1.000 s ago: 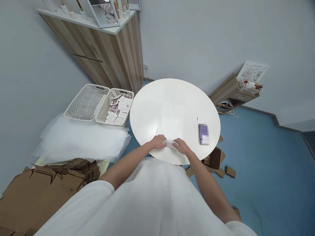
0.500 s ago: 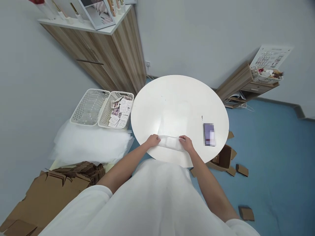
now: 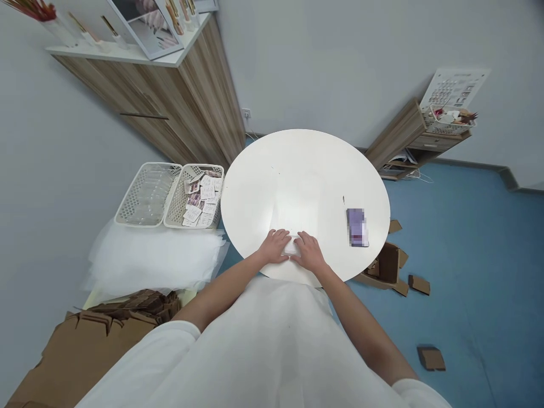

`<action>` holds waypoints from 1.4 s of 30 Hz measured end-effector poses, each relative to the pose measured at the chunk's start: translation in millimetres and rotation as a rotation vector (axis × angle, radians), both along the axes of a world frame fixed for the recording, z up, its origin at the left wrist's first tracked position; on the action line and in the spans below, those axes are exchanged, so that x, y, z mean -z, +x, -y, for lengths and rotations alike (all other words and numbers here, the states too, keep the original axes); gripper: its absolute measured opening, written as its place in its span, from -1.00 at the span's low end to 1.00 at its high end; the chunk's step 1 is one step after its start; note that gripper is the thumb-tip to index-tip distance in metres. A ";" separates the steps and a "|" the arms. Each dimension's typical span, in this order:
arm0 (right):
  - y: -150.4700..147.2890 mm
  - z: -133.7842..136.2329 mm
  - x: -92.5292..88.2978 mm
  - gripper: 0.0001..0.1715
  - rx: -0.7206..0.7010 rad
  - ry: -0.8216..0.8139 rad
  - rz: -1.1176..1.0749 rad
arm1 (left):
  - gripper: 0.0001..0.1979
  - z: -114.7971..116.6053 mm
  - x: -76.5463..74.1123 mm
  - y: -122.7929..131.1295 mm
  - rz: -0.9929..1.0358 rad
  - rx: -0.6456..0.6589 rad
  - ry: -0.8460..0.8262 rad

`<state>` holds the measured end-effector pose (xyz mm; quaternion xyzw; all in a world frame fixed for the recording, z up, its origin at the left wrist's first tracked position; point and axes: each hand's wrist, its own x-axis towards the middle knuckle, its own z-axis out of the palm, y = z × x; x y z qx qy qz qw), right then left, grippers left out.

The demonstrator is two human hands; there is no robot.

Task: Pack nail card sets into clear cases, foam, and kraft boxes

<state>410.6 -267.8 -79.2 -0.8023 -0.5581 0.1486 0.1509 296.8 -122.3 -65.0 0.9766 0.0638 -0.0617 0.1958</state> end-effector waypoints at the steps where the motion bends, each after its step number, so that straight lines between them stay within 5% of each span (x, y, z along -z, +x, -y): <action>1: -2.7 -0.4 0.3 -0.46 -0.029 -0.050 0.010 | -0.43 1.9 1.7 2.3 -0.036 0.026 -0.005; 11: -17.4 22.6 -15.2 -0.62 0.011 -0.228 -0.206 | -0.56 5.1 -5.9 -7.4 -0.161 0.016 -0.218; 17: -11.0 30.1 -18.8 -0.65 0.069 -0.073 -0.289 | -0.60 -4.1 -0.6 -14.8 -0.117 -0.136 -0.448; 23: 12.8 15.4 -17.5 -0.61 0.232 -0.083 -0.470 | -0.58 -30.0 13.6 -17.3 -0.077 -0.387 -0.639; 29: 29.4 19.5 -0.2 -0.64 0.469 -0.008 -0.598 | -0.72 -35.7 23.9 -15.3 -0.096 -0.542 -0.491; 37: 25.8 30.5 15.2 -0.49 0.717 0.098 -0.322 | -0.80 -32.6 22.2 -15.5 -0.109 -0.722 -0.368; 40: 20.4 29.8 10.1 -0.43 0.590 0.182 -0.061 | -0.56 -26.6 14.2 -14.7 0.016 -0.684 -0.165; 42: 17.0 26.6 6.8 -0.45 0.389 0.129 0.014 | -0.46 -20.1 8.8 -11.8 0.089 -0.456 -0.091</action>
